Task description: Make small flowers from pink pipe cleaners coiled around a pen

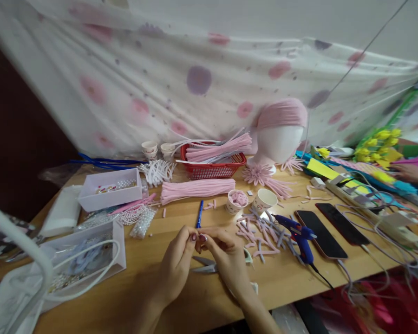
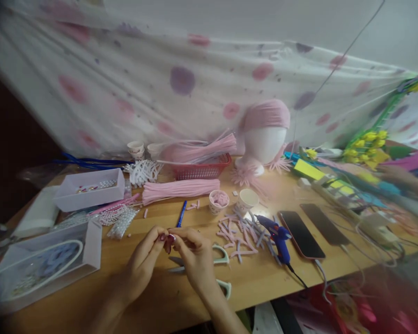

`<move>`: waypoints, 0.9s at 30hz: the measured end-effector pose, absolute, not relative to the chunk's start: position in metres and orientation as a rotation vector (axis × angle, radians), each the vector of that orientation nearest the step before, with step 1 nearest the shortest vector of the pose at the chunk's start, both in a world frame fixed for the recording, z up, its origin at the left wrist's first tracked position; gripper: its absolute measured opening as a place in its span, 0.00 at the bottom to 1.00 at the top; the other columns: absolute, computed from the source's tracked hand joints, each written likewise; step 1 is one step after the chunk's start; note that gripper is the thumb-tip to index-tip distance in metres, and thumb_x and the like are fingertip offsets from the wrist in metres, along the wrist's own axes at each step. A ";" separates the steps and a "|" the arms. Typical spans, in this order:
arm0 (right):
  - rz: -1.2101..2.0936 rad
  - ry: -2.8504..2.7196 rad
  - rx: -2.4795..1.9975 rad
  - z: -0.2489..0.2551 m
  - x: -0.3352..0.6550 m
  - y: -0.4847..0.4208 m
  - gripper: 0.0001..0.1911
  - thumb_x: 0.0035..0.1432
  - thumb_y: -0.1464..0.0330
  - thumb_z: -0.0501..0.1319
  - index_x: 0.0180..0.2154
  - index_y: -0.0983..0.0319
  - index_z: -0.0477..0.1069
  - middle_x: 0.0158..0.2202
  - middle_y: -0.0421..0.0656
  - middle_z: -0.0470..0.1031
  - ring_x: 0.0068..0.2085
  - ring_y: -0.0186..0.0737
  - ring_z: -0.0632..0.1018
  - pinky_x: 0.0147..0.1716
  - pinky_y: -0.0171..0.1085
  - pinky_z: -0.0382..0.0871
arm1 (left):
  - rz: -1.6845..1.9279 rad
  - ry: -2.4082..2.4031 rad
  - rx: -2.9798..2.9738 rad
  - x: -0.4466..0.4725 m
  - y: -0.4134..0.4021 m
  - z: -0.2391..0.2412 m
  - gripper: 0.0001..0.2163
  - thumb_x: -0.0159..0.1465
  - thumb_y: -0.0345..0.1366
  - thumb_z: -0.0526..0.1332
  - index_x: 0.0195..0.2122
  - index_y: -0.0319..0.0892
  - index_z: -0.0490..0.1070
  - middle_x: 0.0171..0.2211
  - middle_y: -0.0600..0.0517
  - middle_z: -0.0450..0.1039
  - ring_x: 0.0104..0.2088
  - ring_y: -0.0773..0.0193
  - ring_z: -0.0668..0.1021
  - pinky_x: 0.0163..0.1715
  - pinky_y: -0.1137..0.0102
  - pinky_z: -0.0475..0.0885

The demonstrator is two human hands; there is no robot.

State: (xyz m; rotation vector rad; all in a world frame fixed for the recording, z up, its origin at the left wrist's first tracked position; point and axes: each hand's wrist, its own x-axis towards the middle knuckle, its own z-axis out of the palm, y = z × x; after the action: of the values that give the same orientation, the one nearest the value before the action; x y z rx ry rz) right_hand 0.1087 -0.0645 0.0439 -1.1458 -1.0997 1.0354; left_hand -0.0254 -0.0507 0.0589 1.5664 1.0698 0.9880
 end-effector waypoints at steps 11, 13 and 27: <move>1.218 -0.973 -1.101 0.034 0.111 -0.062 0.11 0.56 0.58 0.66 0.32 0.60 0.77 0.29 0.42 0.79 0.29 0.37 0.78 0.31 0.36 0.75 | 1.185 1.244 1.285 -0.023 -0.042 0.036 0.07 0.59 0.40 0.66 0.30 0.43 0.80 0.30 0.51 0.80 0.34 0.59 0.80 0.38 0.70 0.74; 1.354 -0.816 -1.032 0.033 0.111 -0.062 0.14 0.53 0.57 0.68 0.31 0.61 0.76 0.27 0.41 0.78 0.26 0.35 0.77 0.29 0.34 0.75 | 1.281 1.233 1.431 -0.021 -0.041 0.035 0.05 0.60 0.37 0.65 0.31 0.44 0.81 0.29 0.52 0.79 0.32 0.62 0.79 0.34 0.71 0.73; 1.783 -0.801 -1.159 0.037 0.141 -0.056 0.21 0.38 0.55 0.75 0.26 0.66 0.78 0.22 0.40 0.77 0.24 0.32 0.77 0.30 0.32 0.71 | 1.102 1.075 2.262 -0.031 -0.033 0.038 0.06 0.60 0.28 0.63 0.27 0.44 0.69 0.25 0.57 0.74 0.29 0.65 0.78 0.35 0.71 0.73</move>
State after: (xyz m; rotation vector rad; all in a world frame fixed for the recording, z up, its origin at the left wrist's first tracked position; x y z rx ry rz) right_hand 0.1406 -0.0564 0.0371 -1.1590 -0.8015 1.7826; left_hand -0.0312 -0.0325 0.0382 2.2622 1.0753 1.1020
